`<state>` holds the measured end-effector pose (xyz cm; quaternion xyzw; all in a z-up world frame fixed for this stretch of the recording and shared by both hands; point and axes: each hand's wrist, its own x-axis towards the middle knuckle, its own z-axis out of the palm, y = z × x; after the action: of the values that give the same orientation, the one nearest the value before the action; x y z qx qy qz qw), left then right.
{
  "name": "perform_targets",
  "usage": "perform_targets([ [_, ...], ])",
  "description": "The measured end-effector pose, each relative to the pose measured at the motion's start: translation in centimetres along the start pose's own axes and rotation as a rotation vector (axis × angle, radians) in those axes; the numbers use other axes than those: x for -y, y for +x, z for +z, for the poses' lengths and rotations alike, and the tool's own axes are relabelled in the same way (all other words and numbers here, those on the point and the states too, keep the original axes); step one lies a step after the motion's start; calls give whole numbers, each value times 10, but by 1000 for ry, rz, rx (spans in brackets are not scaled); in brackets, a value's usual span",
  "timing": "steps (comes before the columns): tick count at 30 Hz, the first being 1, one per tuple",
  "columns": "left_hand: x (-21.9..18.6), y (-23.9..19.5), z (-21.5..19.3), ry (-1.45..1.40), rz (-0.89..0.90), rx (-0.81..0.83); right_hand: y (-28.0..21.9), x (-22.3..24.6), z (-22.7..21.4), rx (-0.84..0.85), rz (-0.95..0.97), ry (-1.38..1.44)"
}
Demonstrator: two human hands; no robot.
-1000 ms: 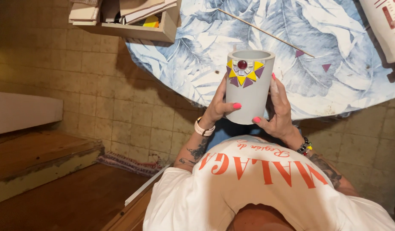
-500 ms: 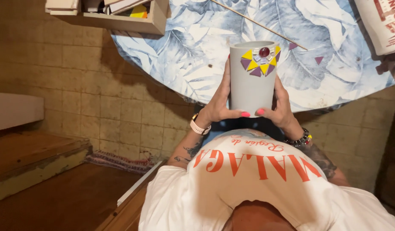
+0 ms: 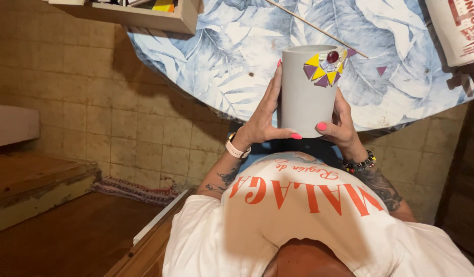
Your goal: Decorating a white tumbler by precisely applying small triangular stickers to form a geometric pattern.
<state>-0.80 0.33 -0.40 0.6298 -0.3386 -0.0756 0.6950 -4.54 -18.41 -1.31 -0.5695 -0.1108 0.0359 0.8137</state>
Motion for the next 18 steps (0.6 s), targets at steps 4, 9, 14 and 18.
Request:
perform_targets([
  [4, 4, -1, 0, -8, -2, 0, -1, -1, 0, -12, 8, 19],
  [9, 4, 1, -1, -24, 3, 4, 0, -2, 0, -8, -9, 15],
  [14, 5, 1, 0, -38, 8, 6, 1, -4, -3, 6, -31, 2],
  [18, 6, 2, -1, -63, 2, 21, 1, 4, 1, 20, -23, -27],
])
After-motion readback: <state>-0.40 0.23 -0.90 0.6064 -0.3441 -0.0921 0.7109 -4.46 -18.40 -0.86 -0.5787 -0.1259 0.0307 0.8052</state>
